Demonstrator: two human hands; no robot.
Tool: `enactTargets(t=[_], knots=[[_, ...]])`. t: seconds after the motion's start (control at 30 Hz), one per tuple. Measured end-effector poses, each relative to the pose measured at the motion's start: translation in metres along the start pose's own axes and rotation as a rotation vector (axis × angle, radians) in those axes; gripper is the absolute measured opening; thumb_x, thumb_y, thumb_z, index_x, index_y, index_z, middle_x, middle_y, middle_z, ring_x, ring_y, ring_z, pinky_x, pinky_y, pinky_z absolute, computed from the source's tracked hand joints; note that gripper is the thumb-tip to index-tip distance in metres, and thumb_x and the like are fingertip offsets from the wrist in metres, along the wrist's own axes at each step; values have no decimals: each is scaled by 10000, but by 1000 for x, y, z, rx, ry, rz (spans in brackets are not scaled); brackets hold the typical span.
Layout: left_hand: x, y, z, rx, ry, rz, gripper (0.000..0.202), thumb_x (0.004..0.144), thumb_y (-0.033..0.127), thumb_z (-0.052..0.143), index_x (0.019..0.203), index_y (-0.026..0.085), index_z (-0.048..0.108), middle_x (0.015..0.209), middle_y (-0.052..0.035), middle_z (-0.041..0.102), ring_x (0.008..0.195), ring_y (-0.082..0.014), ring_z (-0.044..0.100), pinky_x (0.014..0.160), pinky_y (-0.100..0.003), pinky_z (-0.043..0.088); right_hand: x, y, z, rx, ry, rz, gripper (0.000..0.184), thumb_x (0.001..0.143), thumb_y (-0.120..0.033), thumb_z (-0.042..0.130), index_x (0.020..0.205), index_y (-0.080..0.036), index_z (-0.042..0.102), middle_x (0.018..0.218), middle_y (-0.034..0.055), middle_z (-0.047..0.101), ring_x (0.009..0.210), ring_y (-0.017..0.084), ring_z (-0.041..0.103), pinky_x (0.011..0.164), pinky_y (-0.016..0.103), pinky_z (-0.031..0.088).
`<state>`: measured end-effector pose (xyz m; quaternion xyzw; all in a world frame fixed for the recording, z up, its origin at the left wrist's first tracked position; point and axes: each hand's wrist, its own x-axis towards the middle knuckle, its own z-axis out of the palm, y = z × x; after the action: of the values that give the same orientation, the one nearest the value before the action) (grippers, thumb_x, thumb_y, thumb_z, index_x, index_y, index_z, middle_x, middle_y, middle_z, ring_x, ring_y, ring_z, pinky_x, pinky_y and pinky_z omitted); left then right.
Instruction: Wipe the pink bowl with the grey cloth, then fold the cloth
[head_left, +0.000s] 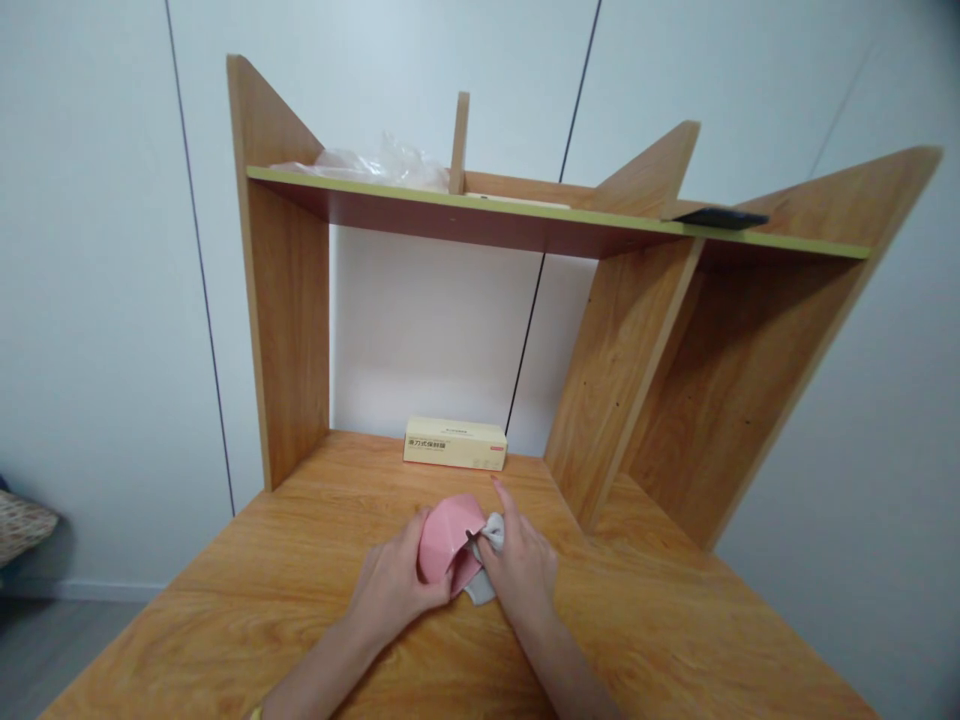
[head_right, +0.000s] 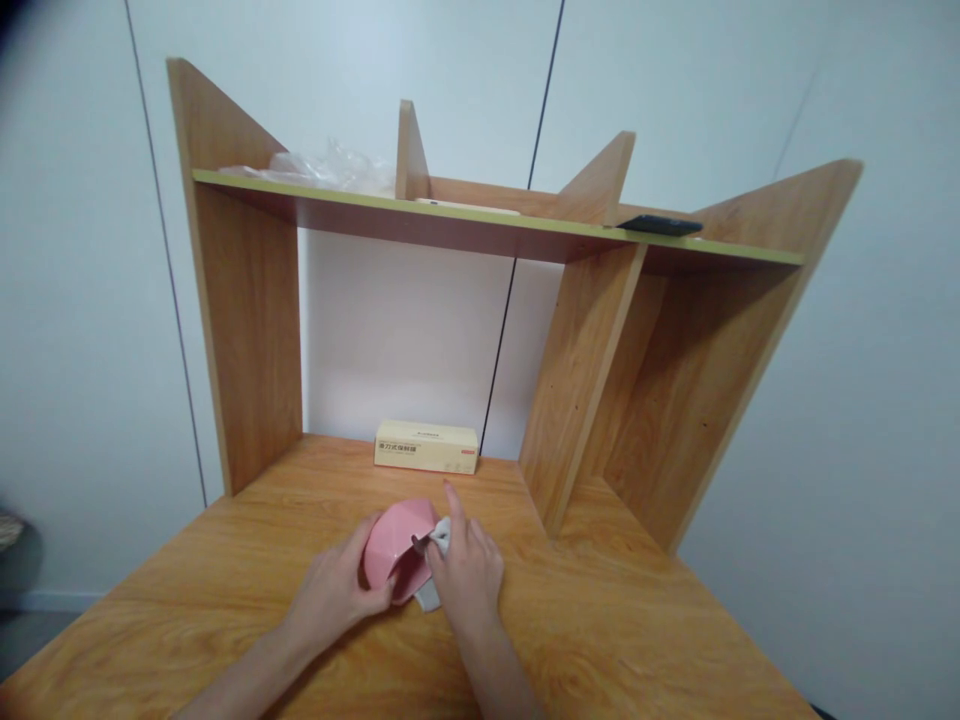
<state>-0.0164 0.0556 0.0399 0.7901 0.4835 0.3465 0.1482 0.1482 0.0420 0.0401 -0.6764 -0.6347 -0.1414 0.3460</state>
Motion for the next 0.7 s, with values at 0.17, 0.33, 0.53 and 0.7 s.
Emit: enactTargets(t=[0.17,0.33,0.53,0.7], knots=[[-1,2,-3,-4,1,17,549,680,385,557,1180,179,460,1046,-102,628,906,-292,600,770,-353,441,1,3,11,27,-163,144,633,763,-337,497,1337,-201,268,778,62,670,693,236,629,555,275,389],[0,-1,-2,-56,9,20,593,687,403,568,1233,223,419,1109,-84,598,935,-278,588,803,-348,430,0,10,18,180,-170,106,550,745,-264,496,1279,-219,374,723,29,663,675,206,625,573,252,395],[4,-11,3,-235,15,-56,840,731,474,541,1377,157,107,1190,-145,528,987,-292,560,812,-408,431,-1,13,27,551,-29,245,492,751,-241,430,1239,-184,415,847,50,661,728,187,616,639,275,454],[5,-12,11,-361,53,28,819,729,446,572,1367,179,133,1382,-139,299,1219,-275,357,972,-406,321,-3,7,34,841,45,257,399,738,-264,452,1126,-175,479,1078,82,603,957,187,568,813,304,441]])
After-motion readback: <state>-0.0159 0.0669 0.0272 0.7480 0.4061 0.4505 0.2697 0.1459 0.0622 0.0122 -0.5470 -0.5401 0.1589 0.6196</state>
